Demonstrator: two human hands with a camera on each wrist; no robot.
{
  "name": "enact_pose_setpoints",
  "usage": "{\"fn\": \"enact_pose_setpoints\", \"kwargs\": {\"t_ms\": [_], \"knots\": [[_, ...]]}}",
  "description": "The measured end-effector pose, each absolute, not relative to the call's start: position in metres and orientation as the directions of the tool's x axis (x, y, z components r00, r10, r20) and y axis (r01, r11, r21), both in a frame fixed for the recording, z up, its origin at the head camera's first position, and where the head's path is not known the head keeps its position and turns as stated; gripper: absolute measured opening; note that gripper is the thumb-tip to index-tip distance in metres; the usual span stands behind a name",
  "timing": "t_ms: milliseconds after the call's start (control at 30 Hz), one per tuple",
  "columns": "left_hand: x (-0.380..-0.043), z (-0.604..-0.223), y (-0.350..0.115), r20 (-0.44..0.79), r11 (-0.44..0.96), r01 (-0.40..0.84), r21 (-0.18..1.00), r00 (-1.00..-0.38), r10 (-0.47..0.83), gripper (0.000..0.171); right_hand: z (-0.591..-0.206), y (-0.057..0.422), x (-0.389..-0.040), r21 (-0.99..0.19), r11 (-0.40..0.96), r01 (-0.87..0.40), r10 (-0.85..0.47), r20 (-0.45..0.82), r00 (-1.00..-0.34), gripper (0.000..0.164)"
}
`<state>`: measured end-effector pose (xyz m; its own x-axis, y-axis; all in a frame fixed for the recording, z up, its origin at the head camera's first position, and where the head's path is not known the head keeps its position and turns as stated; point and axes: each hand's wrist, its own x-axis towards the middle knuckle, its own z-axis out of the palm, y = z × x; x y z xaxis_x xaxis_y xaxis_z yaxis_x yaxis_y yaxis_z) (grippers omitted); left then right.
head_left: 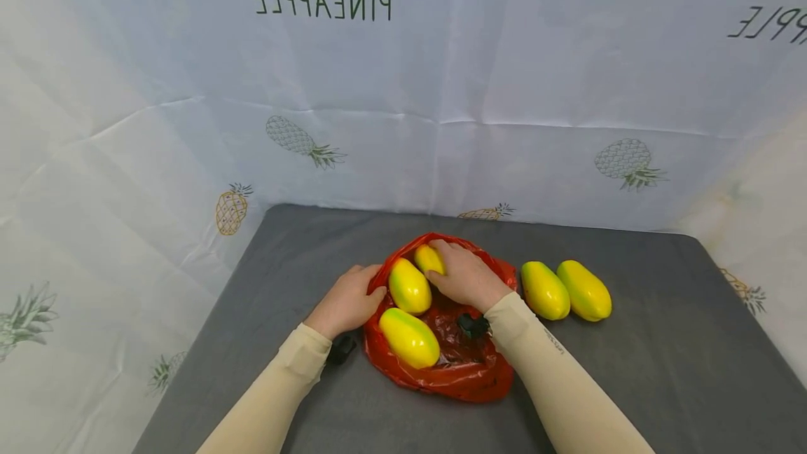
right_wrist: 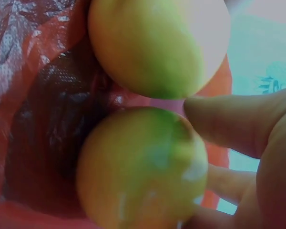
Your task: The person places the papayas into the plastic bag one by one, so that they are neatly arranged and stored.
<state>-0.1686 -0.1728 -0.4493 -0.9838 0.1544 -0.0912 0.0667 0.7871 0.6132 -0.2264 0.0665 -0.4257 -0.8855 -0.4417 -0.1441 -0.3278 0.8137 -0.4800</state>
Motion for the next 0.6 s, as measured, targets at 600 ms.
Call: {"fn": "enact_pose_setpoints", "kwargs": {"t_ms": [600], "knots": [[-0.168, -0.452, -0.174, -0.101, 0.794, 0.069, 0.605, -0.982, 0.162, 0.048, -0.384, 0.127, -0.200, -0.473, 0.782, -0.407, -0.466, -0.010, -0.884, 0.056]]}}
